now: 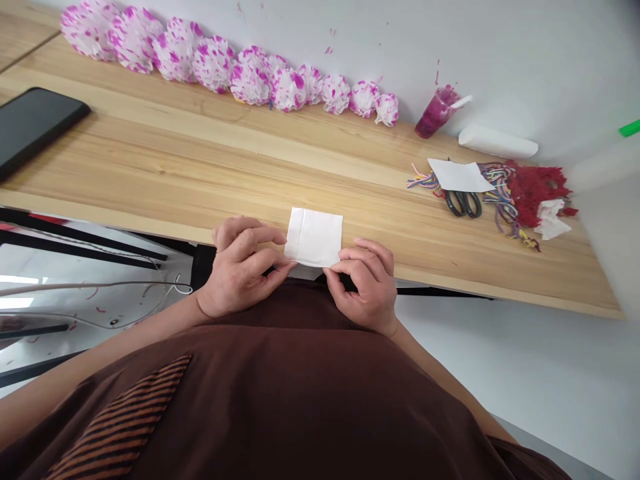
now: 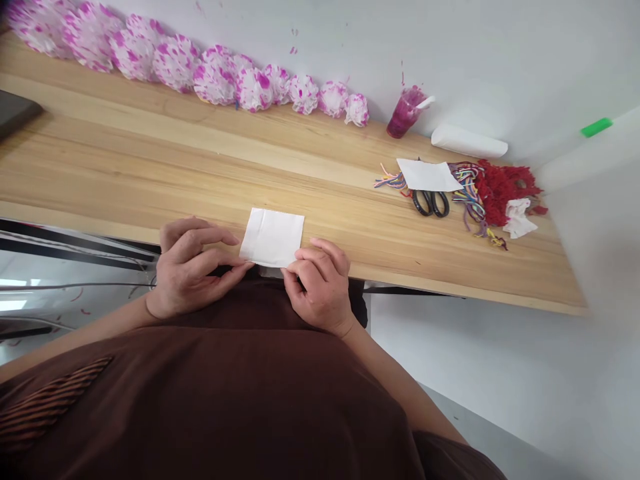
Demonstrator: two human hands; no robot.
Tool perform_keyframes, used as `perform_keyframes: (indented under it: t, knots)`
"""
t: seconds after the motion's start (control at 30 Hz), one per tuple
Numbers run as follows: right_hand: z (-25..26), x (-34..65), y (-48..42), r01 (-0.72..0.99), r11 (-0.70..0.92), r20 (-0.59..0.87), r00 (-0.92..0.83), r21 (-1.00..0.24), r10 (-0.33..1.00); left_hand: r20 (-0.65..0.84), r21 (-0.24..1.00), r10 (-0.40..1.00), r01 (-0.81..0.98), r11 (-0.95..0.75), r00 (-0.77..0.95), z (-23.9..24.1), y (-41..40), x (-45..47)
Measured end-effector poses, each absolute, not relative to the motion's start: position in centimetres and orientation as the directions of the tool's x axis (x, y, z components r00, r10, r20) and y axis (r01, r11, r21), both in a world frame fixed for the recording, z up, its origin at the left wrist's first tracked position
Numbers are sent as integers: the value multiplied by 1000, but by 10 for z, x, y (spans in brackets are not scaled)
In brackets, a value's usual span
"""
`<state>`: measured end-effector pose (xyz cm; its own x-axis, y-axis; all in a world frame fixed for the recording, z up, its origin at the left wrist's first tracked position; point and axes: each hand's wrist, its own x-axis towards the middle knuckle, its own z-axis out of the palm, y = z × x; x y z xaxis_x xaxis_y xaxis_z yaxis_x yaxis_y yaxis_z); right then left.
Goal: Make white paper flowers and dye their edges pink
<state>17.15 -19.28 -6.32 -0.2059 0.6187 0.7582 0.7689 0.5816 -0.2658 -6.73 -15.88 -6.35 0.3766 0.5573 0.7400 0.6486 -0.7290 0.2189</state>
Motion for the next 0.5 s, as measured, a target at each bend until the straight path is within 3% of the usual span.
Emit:
perform_keyframes:
  t: [0.27, 0.5]
  knots:
    - [-63, 171, -193, 751, 609, 775, -217, -257, 594, 777, 172, 498, 632, -756, 384, -67, -156, -68]
    - [-63, 171, -194, 756, 600, 769, -213, -261, 603, 782, 234, 522, 615, -753, 342, -66, -157, -62]
